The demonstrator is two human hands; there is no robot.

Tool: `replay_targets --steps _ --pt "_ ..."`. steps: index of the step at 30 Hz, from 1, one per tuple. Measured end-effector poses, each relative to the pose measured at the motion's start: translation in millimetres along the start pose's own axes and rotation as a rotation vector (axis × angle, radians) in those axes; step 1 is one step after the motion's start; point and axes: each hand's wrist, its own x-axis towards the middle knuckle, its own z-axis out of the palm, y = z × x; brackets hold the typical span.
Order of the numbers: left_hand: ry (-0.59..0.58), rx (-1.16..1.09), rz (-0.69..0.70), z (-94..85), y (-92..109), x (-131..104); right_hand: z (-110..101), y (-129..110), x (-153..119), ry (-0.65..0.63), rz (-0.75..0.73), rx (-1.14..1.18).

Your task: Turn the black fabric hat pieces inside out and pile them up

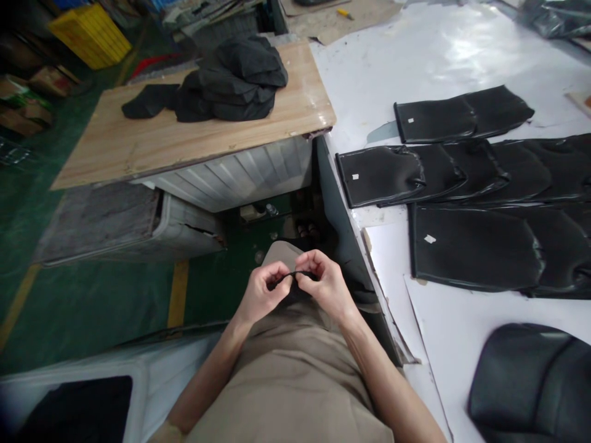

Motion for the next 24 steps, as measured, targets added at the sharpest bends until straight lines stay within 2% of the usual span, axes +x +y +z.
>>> replay_targets --steps 4,8,13,15,20,22,24 --pt "-0.035 -0.058 -0.016 1.3 0 1 -1 1 -2 0.003 -0.005 0.030" --pt "-0.006 -0.091 -0.073 5.1 0 2 0 -2 -4 0.035 -0.045 -0.058" --pt "-0.047 -0.115 -0.059 6.6 -1 4 -1 -5 -6 0.047 -0.082 -0.153" --pt "-0.054 -0.121 -0.065 6.5 -1 4 -8 -6 -8 0.001 -0.064 -0.159" --pt "-0.080 -0.125 -0.092 7.7 -2 1 -30 -12 -11 -0.268 -0.080 -0.211" --pt "-0.083 -0.116 -0.088 8.5 -3 1 -33 -13 -12 -0.290 -0.117 -0.269" --pt "-0.085 -0.112 -0.075 9.0 -4 2 -31 -13 -12 -0.246 -0.143 -0.290"
